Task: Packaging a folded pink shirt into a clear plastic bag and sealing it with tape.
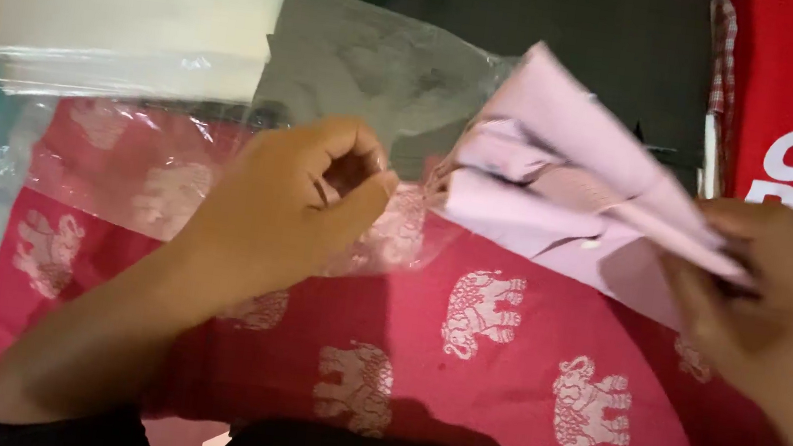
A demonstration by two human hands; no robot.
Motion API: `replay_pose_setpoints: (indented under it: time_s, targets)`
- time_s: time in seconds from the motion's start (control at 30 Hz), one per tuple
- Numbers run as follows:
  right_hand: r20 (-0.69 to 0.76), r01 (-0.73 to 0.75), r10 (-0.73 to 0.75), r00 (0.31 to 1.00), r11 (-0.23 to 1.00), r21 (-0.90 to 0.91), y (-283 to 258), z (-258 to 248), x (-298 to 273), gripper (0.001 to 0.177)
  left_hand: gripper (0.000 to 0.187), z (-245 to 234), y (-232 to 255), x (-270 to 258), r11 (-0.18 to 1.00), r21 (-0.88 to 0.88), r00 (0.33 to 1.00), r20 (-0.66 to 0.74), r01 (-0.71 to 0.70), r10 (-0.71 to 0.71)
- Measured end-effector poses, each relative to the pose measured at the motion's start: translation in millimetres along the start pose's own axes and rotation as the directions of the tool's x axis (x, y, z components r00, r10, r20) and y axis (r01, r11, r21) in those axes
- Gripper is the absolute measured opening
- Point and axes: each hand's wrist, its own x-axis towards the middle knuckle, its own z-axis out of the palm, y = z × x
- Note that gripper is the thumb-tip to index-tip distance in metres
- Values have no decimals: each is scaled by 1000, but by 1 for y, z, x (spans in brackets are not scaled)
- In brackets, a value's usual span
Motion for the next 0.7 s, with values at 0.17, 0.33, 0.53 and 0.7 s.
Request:
replay_pose_setpoints:
  time_s: [0.17,0.33,0.53,0.7]
  targets:
    - [50,376,-386,921,850,-370,-15,18,12,39,8,-4,6,7,986,-18,974,-160,-168,163]
    - [44,483,-510,859,779,-400,-31,25,30,36,6,-1,13,13,935,-27,903,-271,-354,334]
    - [36,412,-416,908,879,-239,-49,36,58,39,7,12,30,7,868,194,854,-176,-457,489]
    - [-46,362,-366,929,929,-71,-65,47,74,35,13,25,38,-4,820,226,802,-192,-525,566]
